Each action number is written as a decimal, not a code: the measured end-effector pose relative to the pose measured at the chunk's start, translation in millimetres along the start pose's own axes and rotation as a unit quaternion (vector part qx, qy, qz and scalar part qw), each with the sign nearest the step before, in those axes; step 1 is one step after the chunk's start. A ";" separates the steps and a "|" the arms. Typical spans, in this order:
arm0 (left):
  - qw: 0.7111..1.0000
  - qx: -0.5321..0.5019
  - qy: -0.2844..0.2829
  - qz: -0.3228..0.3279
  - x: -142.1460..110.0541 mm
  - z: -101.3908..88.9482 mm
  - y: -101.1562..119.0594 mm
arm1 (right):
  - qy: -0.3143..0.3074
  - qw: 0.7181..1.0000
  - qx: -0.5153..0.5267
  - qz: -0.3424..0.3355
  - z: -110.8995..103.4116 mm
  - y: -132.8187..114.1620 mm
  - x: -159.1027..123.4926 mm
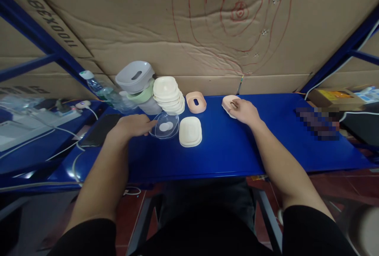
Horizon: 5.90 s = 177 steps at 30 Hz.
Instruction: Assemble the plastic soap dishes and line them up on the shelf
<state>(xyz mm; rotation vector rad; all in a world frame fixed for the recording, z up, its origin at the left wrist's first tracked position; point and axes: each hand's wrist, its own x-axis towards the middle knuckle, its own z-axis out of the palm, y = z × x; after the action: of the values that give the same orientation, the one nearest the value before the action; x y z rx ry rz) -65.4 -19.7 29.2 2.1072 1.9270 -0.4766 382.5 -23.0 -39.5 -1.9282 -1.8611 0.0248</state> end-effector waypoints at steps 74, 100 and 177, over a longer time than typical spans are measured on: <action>0.898 -0.119 0.282 0.318 20.6 45.3 58.2 | -0.016 0.956 0.065 -0.286 56.8 -78.6 20.2; 0.912 -0.092 0.236 0.321 20.3 46.5 59.5 | 0.003 0.974 0.091 -0.209 68.9 -72.7 19.7; 0.927 -0.058 0.254 0.269 21.7 49.7 56.1 | -0.074 0.865 0.078 -0.490 39.1 -115.3 -73.0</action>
<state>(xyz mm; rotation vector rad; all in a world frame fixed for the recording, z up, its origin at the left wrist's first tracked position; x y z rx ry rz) -11.7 -24.8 -27.1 2.7142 1.4137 0.3178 254.9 -82.6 -57.8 -0.7145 -2.6296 0.0024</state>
